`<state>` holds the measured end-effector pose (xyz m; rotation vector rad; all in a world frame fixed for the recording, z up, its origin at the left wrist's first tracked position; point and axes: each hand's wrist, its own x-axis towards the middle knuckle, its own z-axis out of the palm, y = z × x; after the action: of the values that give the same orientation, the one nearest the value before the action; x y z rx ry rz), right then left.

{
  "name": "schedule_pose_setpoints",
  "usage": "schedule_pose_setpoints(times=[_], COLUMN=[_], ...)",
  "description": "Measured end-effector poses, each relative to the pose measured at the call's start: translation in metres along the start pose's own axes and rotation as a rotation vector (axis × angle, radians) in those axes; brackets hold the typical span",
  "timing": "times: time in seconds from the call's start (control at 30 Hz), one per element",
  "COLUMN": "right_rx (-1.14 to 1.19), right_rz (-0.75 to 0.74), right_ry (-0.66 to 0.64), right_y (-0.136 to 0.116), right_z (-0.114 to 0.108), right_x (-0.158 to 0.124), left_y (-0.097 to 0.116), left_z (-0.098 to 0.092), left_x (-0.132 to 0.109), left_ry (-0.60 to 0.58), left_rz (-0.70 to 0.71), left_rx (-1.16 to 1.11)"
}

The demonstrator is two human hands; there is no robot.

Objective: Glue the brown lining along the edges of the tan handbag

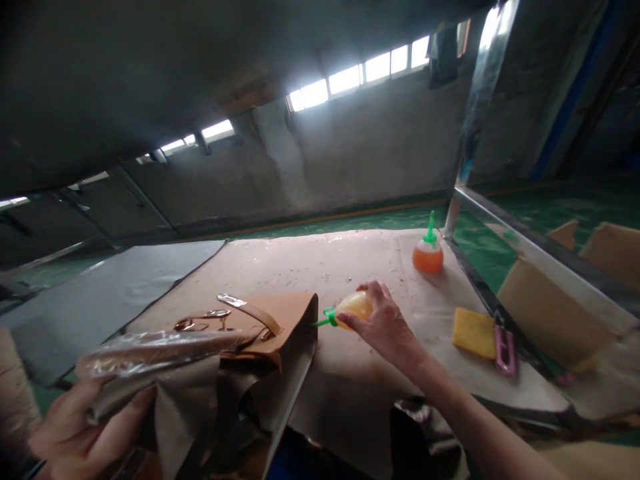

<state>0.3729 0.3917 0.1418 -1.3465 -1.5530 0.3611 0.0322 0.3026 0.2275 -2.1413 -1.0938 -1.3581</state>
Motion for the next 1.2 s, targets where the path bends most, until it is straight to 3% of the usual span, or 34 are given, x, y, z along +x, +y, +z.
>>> schedule_pose_setpoints(times=[0.13,0.63,0.87,1.2], right_rx=[0.006,0.026,0.005,0.063], right_rz=[-0.011,0.076,0.14,0.199], right_ry=[0.034,-0.137,-0.113,-0.229], right_y=[0.0,-0.007,-0.009,-0.018], right_z=[0.004,-0.008,-0.014,-0.016], right_x=[0.009,-0.031,-0.036,-0.052], left_y=[0.008,0.001,0.007,0.007], left_z=[0.002,0.004,0.009,0.009], left_x=[0.003,-0.029,-0.032,-0.038], left_ry=[-0.032,-0.037,-0.001,0.011], left_rz=[0.17,0.09,0.118,0.092], left_rx=[0.065,0.081,0.108,0.072])
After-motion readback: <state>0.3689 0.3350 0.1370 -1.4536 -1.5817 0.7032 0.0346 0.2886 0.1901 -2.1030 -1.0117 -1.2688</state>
